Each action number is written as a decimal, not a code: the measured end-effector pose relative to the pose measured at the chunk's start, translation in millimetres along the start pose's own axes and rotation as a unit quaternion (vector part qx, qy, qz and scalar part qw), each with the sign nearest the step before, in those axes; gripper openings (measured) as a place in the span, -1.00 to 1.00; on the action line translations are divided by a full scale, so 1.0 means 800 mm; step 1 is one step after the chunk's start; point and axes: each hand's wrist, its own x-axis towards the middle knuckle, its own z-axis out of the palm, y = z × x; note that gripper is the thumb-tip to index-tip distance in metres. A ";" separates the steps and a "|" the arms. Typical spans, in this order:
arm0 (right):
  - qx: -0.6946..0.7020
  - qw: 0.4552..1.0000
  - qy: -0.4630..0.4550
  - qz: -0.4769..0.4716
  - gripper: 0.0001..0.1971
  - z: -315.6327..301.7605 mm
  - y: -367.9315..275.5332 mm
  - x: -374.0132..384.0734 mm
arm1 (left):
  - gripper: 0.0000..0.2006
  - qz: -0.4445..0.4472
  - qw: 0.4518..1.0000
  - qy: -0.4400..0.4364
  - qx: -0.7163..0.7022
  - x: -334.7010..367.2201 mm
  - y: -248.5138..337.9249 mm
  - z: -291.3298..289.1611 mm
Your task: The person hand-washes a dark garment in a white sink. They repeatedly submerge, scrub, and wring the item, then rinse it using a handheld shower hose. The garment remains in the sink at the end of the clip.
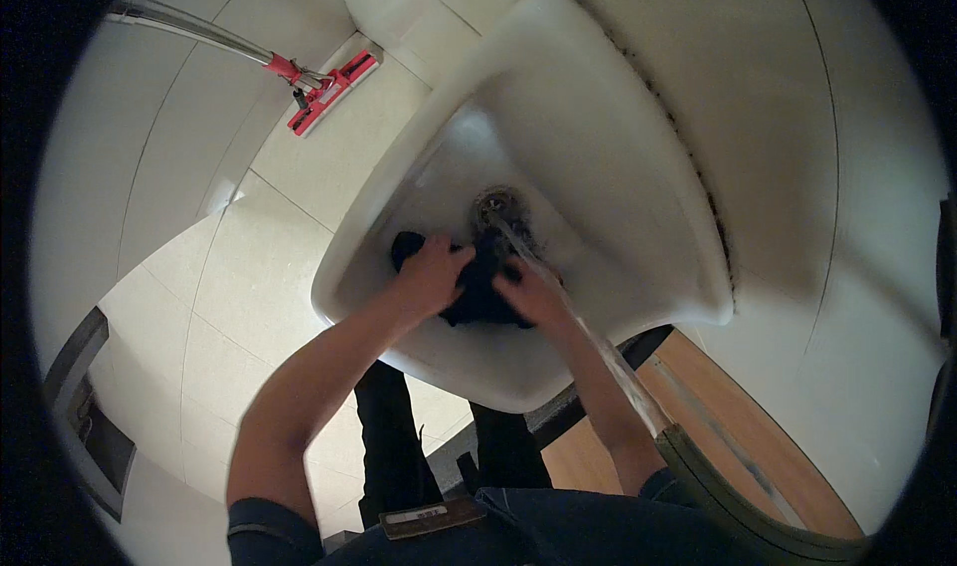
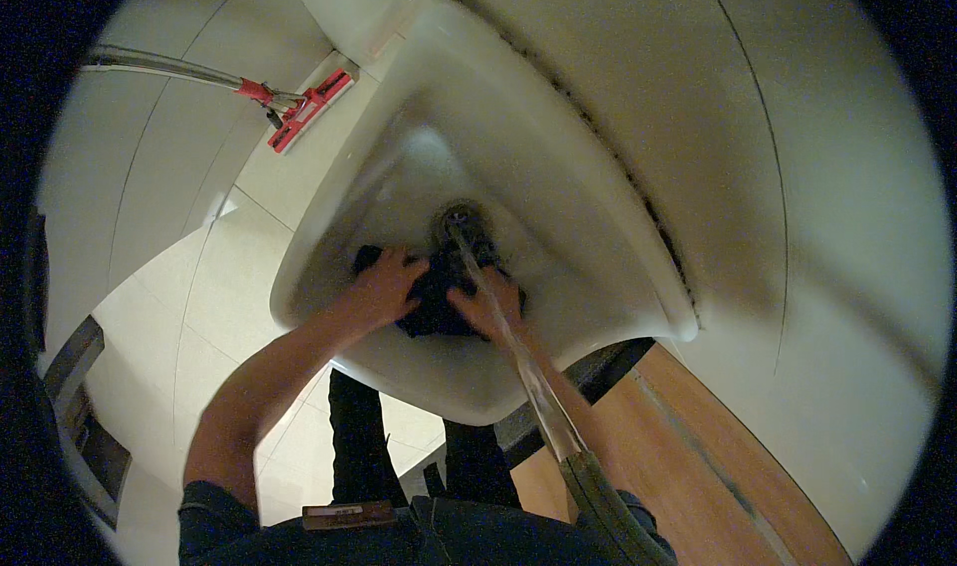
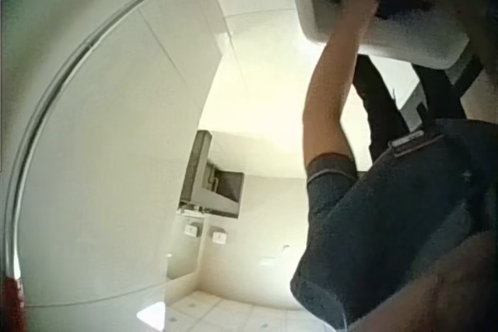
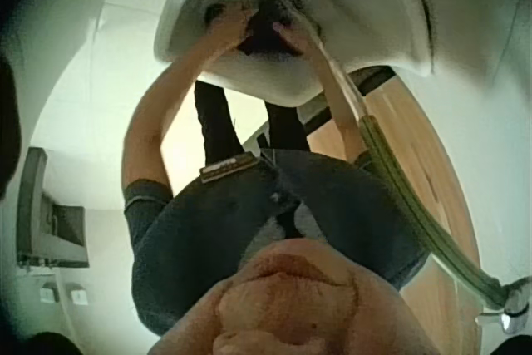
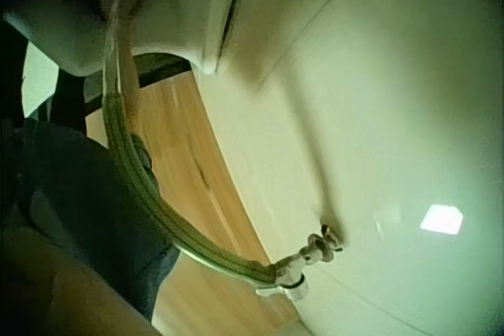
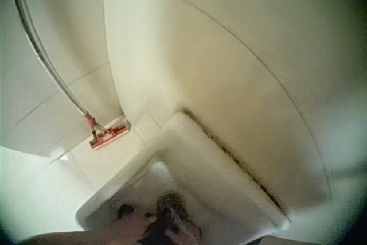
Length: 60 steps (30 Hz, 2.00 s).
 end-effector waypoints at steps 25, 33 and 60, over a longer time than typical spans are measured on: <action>0.122 0.990 0.070 0.026 -0.36 -0.024 0.013 -0.082 | -0.56 -0.194 0.896 0.296 -0.268 -0.011 -0.018 -0.008; 0.369 0.890 0.267 -0.028 -0.52 -0.124 -0.001 -0.194 | -0.65 -0.124 0.802 0.402 -0.423 -0.150 0.069 -0.101; 0.417 0.856 0.305 0.006 -0.47 -0.069 -0.010 -0.205 | -0.52 0.072 0.882 0.121 -0.450 -0.169 0.213 -0.029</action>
